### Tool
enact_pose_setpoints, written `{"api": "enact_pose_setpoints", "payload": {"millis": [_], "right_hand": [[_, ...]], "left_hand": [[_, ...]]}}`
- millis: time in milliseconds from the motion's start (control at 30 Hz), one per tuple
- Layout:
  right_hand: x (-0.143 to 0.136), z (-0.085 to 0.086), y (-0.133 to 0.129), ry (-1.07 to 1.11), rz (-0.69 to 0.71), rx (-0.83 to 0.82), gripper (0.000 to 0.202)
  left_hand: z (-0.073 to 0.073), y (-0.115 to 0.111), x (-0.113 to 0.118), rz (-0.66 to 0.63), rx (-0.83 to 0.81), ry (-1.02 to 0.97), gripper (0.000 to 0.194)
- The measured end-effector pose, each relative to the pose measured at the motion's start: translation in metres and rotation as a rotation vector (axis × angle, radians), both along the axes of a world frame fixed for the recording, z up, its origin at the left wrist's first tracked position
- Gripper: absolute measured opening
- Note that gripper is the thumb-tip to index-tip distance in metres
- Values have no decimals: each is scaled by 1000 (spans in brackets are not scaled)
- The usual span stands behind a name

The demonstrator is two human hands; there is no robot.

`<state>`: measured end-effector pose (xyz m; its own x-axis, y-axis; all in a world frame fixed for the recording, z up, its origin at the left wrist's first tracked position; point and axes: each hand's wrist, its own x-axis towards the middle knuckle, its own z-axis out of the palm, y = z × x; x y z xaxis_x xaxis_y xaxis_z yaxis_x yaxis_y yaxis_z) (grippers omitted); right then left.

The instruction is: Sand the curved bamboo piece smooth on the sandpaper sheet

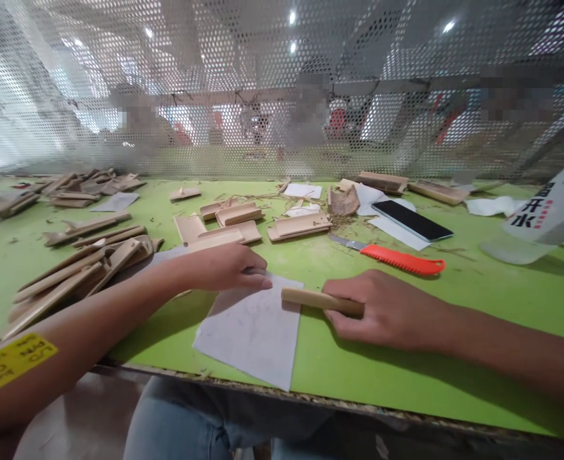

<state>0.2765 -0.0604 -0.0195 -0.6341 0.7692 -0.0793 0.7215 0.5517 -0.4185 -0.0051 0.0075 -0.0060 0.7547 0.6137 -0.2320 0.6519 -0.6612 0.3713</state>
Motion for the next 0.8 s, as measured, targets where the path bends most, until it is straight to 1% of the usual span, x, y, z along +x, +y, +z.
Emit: {"api": "enact_pose_setpoints", "payload": {"millis": [100,167,300,467,633,700,800], "right_hand": [[-1,1,-2,32,62,-70,22],[0,1,-2,49,55,-84,24],[2,1,0,40,37,-56,26],[4,-1,-1,40,48,-45,24],[0,0,-6,23,1,-17,25],[-2,0,-9,35,33,-36,23],[-3,0,-10,62,73,-107,22]], "left_hand": [[0,1,1,-1,1,-2,44],[0,1,1,1,4,0,43],[1,0,3,0,-1,9,43],[1,0,4,6,6,6,43],[1,0,4,1,10,0,43],[2,0,3,4,7,4,43],[1,0,3,2,-3,7,43]]}}
